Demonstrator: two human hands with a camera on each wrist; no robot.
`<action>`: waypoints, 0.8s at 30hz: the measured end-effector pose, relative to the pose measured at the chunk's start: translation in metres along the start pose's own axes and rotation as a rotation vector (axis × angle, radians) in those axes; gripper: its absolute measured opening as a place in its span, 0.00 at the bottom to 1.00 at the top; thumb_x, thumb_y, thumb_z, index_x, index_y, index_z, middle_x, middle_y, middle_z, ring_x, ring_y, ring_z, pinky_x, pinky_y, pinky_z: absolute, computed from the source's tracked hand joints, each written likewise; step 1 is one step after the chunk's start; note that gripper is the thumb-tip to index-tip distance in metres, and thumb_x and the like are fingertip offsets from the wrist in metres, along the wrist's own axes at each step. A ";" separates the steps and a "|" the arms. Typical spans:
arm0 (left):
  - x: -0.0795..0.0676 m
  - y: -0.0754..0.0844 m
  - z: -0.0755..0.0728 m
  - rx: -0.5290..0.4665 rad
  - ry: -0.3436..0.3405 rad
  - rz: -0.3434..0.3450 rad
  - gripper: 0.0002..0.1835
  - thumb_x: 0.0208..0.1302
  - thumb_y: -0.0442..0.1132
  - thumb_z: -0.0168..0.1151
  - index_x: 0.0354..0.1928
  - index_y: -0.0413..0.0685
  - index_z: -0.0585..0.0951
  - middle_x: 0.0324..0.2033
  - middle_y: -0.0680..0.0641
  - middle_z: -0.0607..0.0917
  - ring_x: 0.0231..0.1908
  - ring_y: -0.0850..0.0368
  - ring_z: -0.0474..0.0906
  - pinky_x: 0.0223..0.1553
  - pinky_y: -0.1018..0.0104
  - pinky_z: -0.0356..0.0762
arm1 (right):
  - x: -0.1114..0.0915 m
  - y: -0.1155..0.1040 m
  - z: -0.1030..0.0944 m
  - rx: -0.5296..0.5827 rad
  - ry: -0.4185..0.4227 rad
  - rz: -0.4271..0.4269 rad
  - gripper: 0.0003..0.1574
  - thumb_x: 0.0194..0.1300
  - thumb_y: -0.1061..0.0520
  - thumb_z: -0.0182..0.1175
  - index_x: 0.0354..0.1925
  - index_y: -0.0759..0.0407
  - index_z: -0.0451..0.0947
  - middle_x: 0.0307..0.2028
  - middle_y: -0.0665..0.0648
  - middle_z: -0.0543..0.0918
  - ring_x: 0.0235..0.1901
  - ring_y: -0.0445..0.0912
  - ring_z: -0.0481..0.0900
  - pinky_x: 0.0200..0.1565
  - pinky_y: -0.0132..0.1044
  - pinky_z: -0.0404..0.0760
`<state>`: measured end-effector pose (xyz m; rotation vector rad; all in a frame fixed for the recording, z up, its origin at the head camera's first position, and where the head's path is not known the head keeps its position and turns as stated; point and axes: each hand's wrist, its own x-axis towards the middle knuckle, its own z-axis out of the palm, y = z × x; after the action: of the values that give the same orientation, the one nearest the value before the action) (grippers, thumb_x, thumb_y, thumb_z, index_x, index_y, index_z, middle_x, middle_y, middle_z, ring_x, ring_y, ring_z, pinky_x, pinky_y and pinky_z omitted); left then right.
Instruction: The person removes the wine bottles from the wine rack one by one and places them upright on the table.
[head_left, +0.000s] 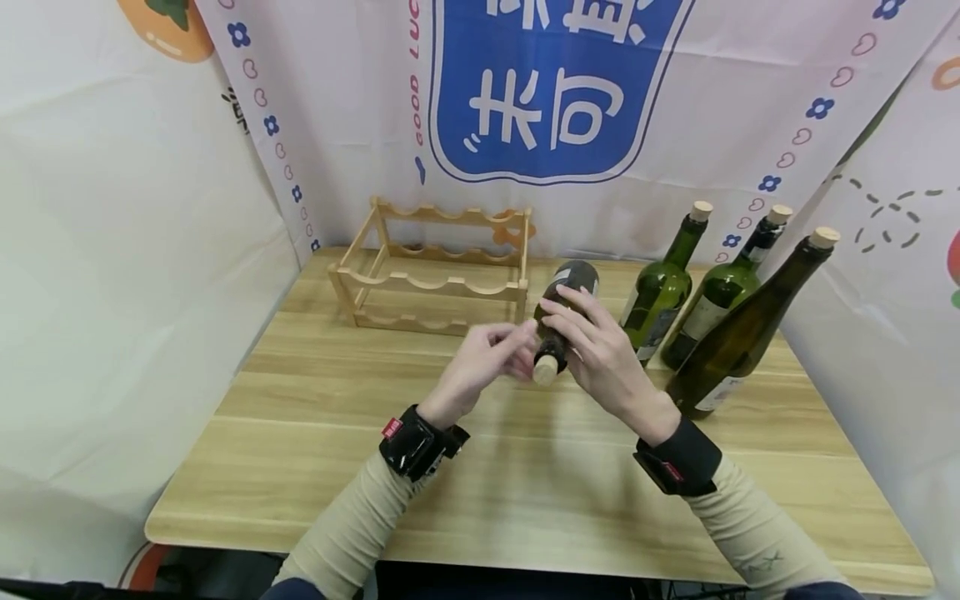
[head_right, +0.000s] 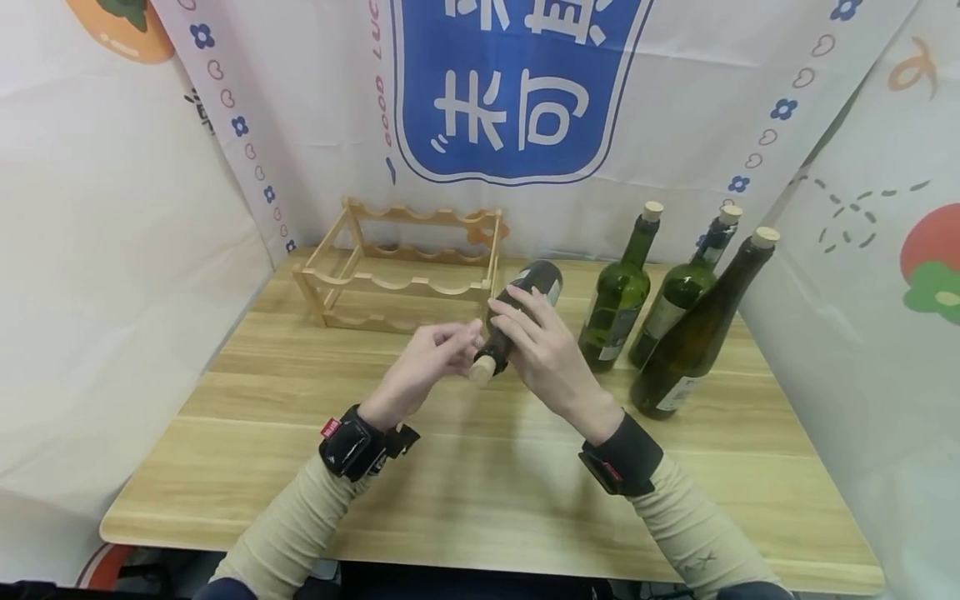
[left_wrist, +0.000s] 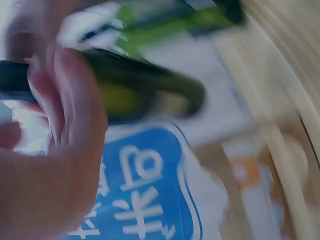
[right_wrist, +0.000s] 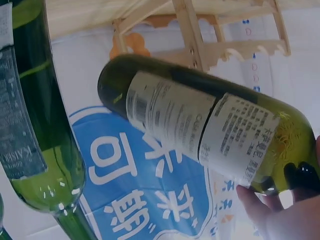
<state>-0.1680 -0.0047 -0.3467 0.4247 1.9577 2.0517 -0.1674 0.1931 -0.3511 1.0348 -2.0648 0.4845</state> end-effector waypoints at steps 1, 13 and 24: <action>0.006 -0.005 -0.002 0.048 0.051 0.050 0.14 0.69 0.40 0.57 0.46 0.34 0.80 0.30 0.40 0.84 0.30 0.53 0.83 0.41 0.57 0.86 | 0.001 0.001 -0.001 0.015 0.011 0.012 0.24 0.54 0.75 0.63 0.51 0.65 0.77 0.57 0.63 0.80 0.63 0.60 0.71 0.68 0.50 0.68; 0.071 -0.051 -0.003 0.711 0.041 0.385 0.48 0.48 0.35 0.76 0.71 0.48 0.60 0.68 0.43 0.67 0.68 0.47 0.65 0.69 0.53 0.66 | 0.016 0.000 -0.012 0.261 0.111 0.140 0.30 0.47 0.73 0.71 0.51 0.69 0.76 0.56 0.66 0.79 0.60 0.59 0.73 0.66 0.38 0.71; 0.076 -0.063 0.003 0.589 0.017 0.379 0.46 0.45 0.42 0.79 0.67 0.59 0.64 0.59 0.50 0.76 0.58 0.52 0.74 0.61 0.53 0.73 | 0.028 0.014 -0.013 0.423 0.104 0.346 0.23 0.60 0.70 0.63 0.55 0.67 0.74 0.54 0.64 0.81 0.56 0.54 0.79 0.59 0.42 0.78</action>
<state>-0.2373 0.0310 -0.4075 0.9635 2.6434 1.6150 -0.1837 0.1951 -0.3209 0.8571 -2.1011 1.1658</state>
